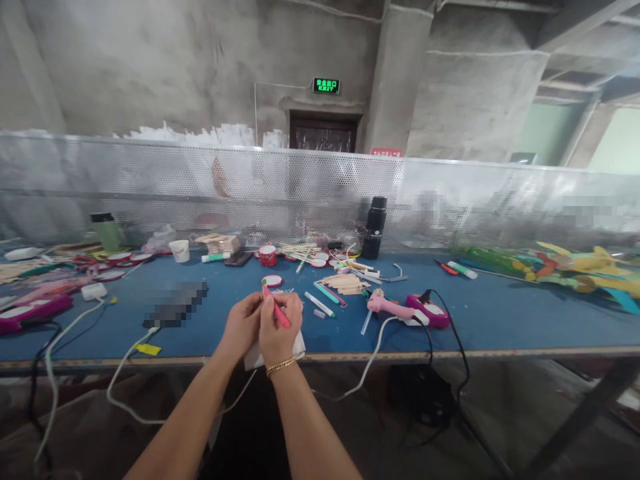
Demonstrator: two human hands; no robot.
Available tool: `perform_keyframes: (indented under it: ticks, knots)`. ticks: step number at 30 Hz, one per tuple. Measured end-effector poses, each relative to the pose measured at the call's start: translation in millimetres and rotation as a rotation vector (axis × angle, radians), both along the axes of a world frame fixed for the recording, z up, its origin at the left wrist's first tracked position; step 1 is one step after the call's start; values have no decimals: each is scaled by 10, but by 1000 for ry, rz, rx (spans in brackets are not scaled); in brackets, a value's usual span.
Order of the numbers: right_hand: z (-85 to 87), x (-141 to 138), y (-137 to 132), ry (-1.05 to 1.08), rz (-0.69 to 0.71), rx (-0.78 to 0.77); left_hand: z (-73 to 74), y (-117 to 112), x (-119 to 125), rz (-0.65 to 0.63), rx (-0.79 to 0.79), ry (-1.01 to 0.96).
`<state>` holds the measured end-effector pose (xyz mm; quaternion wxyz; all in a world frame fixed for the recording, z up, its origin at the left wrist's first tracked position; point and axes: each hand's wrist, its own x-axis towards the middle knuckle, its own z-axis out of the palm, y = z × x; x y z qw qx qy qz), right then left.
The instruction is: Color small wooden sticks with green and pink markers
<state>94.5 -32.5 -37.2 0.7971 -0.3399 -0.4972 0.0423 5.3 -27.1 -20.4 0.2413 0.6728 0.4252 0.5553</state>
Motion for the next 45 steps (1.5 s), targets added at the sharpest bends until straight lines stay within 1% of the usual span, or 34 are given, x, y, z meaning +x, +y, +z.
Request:
perform_keyframes:
  ticks: [5,11,19,22,30,35,45]
  knots:
    - [21,0,-13,-15,-11,6,-14,5,-4,-4,-16,-8]
    - [29,-5,-19,-18,-20,-11,31,-39,14,2,-27,-18]
    - [-14,-10,38,73,7,-46,88,-67,23,16,-44,2]
    - [-17,-12,39,97,17,-38,85,-62,21,21,-50,-7]
    - [11,-5,-6,16,5,-20,37,-30,8,6,-25,-10]
    - [24,-5,-18,8,2,-10,15,-13,3,12,-18,-2]
    - [32,-8,-19,-3,1,-13,47,-37,10,12,-18,-10]
